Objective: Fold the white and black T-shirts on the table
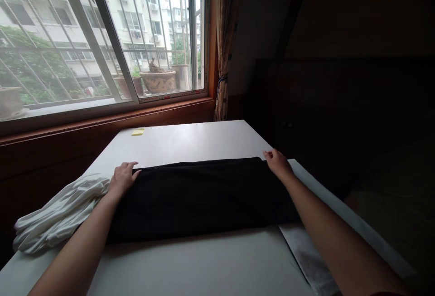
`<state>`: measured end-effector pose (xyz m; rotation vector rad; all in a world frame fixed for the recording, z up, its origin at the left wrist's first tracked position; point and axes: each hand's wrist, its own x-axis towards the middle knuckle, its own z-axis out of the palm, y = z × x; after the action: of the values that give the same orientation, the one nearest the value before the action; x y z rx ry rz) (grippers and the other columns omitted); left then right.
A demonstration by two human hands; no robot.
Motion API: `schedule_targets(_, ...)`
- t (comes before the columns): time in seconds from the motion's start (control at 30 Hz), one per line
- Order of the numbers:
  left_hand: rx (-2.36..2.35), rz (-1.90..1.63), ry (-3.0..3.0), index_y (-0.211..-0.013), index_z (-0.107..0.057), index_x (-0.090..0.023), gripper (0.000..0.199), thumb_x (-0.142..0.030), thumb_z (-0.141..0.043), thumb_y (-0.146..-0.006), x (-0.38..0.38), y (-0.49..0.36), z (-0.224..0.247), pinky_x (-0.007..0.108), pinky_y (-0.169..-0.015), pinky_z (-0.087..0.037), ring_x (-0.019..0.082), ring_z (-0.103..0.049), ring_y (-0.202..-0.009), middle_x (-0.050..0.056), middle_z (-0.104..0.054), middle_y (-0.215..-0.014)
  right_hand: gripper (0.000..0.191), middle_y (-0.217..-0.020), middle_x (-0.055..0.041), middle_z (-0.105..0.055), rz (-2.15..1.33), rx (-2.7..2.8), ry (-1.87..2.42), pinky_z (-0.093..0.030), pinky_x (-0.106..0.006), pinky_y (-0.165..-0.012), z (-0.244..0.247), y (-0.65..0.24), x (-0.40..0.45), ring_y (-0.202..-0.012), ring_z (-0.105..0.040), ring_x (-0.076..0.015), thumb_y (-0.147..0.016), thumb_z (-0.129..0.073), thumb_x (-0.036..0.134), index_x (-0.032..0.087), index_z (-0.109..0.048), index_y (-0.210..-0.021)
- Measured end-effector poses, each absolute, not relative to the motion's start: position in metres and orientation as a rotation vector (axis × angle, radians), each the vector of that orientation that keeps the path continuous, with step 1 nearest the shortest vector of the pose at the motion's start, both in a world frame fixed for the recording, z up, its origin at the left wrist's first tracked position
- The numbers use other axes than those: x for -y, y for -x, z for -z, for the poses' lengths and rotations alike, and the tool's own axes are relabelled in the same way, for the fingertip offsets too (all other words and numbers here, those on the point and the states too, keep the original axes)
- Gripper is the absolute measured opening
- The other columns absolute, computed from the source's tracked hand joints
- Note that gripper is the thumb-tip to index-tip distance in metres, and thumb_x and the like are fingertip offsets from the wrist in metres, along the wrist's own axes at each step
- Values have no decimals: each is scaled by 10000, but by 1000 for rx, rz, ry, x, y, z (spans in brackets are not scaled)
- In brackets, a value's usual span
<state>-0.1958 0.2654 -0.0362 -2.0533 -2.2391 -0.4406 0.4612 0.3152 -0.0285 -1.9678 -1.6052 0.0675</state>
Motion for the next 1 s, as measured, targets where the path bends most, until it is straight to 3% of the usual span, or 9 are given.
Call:
schedule_targets(0.2, 2017, 591, 2071, -1305, -593, -148, 551, -521, -412, -942, -200, 211, 41, 495, -1089, -426, 338, -593, -1184, 173, -654, -1228, 451, -1194, -116, -621, -120, 1640, 1927, -521, -431, -881, 47, -473, -280, -970, -645, -280, -880, -579, 516, 231, -615, -1227)
schedule_targets(0.33, 2081, 638, 1991, -1255, -600, -200, 517, -548, -438, -908, -133, 223, 50, 515, -1102, -411, 350, -612, -1190, 149, -667, -1212, 527, -1200, -117, -618, -219, 1622, 1896, -557, -436, -849, 51, -486, -230, -925, -680, -280, -858, -589, 595, 252, -605, -1258)
schedule_targets(0.5, 2311, 635, 1777, -1337, -543, -218, 616, -624, -419, -891, -53, 221, 62, 627, -1080, -404, 420, -584, -1244, 175, -636, -1262, 664, -1032, -96, -701, -415, 1553, 2049, -568, -440, -773, 49, -492, -158, -909, -713, -319, -850, -548, 736, 258, -606, -1308)
schedule_targets(0.63, 2560, 732, 1602, -1317, -539, -232, 647, -688, -441, -870, -23, 212, 61, 588, -962, -511, 412, -649, -1126, 165, -645, -1179, 716, -1080, -129, -717, -468, 1512, 2120, -562, -443, -748, 42, -484, -125, -938, -723, -350, -845, -537, 772, 272, -584, -1355)
schedule_targets(0.73, 2684, 853, 1528, -1318, -518, -224, 664, -707, -457, -867, -23, 204, 51, 523, -843, -571, 393, -682, -1059, 161, -644, -1168, 672, -1079, -135, -713, -420, 1518, 2095, -558, -433, -737, 39, -477, -118, -937, -719, -351, -844, -562, 724, 261, -596, -1329)
schedule_targets(0.87, 2744, 988, 1474, -1256, -524, -211, 628, -672, -524, -830, -36, 198, 34, 506, -798, -584, 379, -717, -950, 120, -681, -1011, 558, -1020, -101, -698, -338, 1532, 1967, -547, -407, -737, 37, -470, -120, -893, -706, -320, -839, -584, 612, 253, -609, -1264)
schedule_targets(1.0, 2667, 906, 1541, -1249, -520, -203, 574, -630, -456, -871, -39, 211, 31, 485, -708, -591, 358, -731, -846, 115, -687, -949, 502, -1036, -94, -672, -256, 1490, 1878, -533, -399, -753, 25, -465, -118, -921, -685, -311, -845, -563, 587, 252, -619, -1214)
